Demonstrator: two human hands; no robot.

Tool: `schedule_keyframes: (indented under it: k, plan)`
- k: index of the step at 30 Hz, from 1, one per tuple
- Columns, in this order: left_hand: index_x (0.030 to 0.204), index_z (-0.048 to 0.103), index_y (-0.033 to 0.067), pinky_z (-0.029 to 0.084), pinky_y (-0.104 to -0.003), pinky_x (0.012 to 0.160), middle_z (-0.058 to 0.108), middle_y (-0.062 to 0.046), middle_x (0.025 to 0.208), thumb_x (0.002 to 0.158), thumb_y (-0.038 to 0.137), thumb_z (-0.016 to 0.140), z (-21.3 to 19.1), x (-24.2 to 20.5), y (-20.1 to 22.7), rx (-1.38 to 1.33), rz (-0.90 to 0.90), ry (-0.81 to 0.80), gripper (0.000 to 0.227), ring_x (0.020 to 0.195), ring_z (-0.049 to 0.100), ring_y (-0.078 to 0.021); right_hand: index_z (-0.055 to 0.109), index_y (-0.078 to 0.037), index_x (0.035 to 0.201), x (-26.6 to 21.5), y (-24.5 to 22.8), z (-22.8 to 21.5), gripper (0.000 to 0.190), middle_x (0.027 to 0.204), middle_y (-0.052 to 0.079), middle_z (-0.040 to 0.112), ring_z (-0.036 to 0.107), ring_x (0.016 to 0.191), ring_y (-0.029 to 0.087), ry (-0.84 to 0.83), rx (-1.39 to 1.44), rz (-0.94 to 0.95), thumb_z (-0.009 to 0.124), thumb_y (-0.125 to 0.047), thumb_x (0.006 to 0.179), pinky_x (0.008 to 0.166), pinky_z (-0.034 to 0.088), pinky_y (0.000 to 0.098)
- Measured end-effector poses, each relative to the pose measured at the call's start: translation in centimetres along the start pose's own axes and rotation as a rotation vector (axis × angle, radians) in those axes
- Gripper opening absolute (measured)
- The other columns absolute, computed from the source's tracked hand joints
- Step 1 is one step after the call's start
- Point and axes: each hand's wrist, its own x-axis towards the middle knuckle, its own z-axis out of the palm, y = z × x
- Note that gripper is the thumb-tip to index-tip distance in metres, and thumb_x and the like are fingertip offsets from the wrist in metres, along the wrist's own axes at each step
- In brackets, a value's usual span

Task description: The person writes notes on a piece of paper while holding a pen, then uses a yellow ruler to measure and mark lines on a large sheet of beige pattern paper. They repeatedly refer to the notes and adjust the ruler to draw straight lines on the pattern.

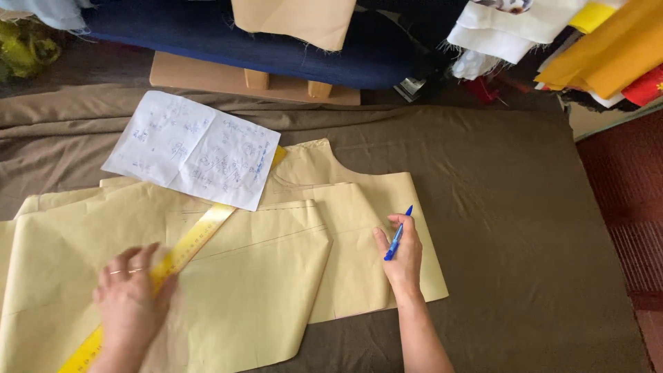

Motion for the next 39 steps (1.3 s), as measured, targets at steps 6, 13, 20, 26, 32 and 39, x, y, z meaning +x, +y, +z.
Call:
schedule_keyframes:
  k: [6, 13, 20, 26, 32, 39]
  plan:
    - [0.092, 0.071, 0.0123, 0.036, -0.05, 0.108, 0.056, -0.008, 0.131, 0.082, 0.022, 0.064, 1.8, -1.0, 11.2, -0.338, 0.645, -0.057, 0.016, 0.132, 0.039, -0.0372, 0.055, -0.013, 0.11, -0.1, 0.2, 0.0, 0.035, 0.11, 0.003, 0.066, 0.064, 0.1, 0.018, -0.037, 0.025, 0.061, 0.071, -0.024, 0.081, 0.085, 0.049, 0.033]
    - [0.138, 0.042, 0.0108, 0.022, -0.056, 0.111, 0.036, -0.017, 0.147, 0.083, 0.042, 0.068, -0.3, -2.1, 21.1, -0.328, 0.728, -0.329, 0.068, 0.137, 0.027, -0.0396, 0.055, -0.013, 0.106, -0.2, 1.5, -0.3, 0.034, 0.104, 0.004, 0.067, 0.066, 0.096, 0.018, -0.051, 0.008, 0.019, 0.07, -0.03, 0.081, 0.083, 0.05, 0.0318]
    - [0.153, 0.013, 0.0087, 0.011, -0.056, 0.114, 0.014, -0.019, 0.156, 0.068, 0.066, 0.051, 5.0, -4.1, 21.3, 0.0, 0.749, 0.131, 0.11, 0.143, 0.013, -0.0364, 0.058, -0.014, 0.106, 0.1, 3.4, 0.2, 0.033, 0.1, 0.006, 0.068, 0.067, 0.091, 0.018, -0.023, 0.009, 0.065, 0.075, -0.023, 0.079, 0.082, 0.052, 0.031]
    - [0.146, 0.028, 0.0016, 0.012, -0.06, 0.111, 0.021, -0.024, 0.153, 0.079, 0.05, 0.065, 3.8, -4.0, 20.7, -0.201, 0.722, -0.161, 0.091, 0.142, 0.016, -0.0405, 0.06, -0.017, 0.102, 0.4, 5.4, 1.2, 0.033, 0.093, 0.004, 0.067, 0.065, 0.086, 0.016, 0.048, 0.02, -0.069, 0.078, -0.024, 0.076, 0.082, 0.047, 0.028]
    - [0.145, 0.03, 0.0009, 0.006, -0.058, 0.113, 0.019, -0.025, 0.153, 0.079, 0.054, 0.067, 1.2, -3.4, 20.2, -0.356, 0.696, -0.356, 0.092, 0.143, 0.012, -0.0408, 0.062, -0.014, 0.105, 0.1, 2.6, 0.7, 0.033, 0.098, 0.006, 0.064, 0.061, 0.092, 0.018, 0.008, 0.025, 0.057, 0.079, -0.02, 0.078, 0.082, 0.047, 0.0305]
    - [0.145, 0.03, 0.0014, 0.003, -0.051, 0.115, 0.027, -0.019, 0.152, 0.079, 0.062, 0.065, -0.1, -2.6, 20.1, -0.588, 0.59, -0.503, 0.096, 0.144, 0.014, -0.0321, 0.064, -0.012, 0.099, -1.1, -2.0, -1.7, 0.022, 0.088, 0.0, 0.06, 0.057, 0.078, 0.009, -0.061, 0.258, -0.077, 0.073, -0.024, 0.082, 0.069, 0.045, 0.0222]
